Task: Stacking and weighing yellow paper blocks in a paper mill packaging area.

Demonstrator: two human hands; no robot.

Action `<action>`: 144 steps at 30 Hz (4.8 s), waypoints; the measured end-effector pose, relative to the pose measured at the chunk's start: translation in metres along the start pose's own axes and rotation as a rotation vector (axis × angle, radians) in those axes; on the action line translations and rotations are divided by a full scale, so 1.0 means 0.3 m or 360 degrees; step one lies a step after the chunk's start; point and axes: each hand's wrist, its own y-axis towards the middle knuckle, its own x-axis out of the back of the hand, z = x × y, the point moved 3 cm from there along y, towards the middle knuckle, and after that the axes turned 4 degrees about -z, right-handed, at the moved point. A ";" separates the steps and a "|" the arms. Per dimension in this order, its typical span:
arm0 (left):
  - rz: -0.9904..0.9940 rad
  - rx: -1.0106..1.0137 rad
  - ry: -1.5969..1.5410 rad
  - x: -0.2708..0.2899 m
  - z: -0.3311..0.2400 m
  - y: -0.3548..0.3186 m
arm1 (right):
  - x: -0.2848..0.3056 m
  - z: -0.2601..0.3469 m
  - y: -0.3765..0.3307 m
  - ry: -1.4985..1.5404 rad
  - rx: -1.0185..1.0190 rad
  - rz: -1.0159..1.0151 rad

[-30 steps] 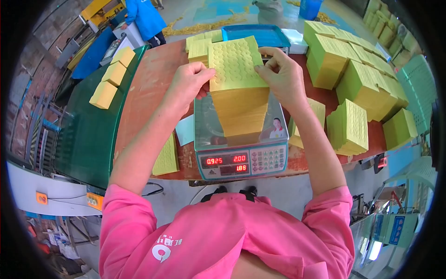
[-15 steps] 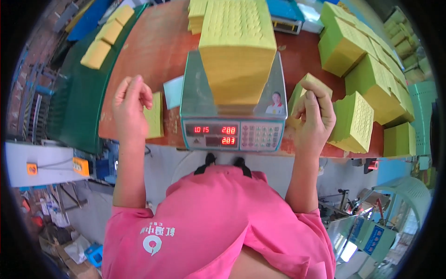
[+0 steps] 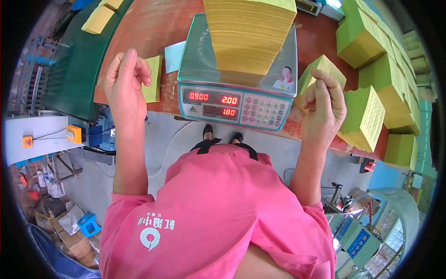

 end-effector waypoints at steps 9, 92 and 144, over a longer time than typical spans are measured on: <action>0.0213 -0.0169 0.0112 -0.099 -0.105 0.088 | 0.029 0.000 0.026 0.0079 -0.0014 -0.0006; -0.0011 0.1072 0.0588 1.351 0.499 0.854 | -1.717 -1.001 -0.031 -0.0576 -0.1013 0.1134; 0.0049 0.0126 0.0011 1.062 0.367 0.819 | -1.683 -0.728 0.005 0.0085 -0.0659 0.1025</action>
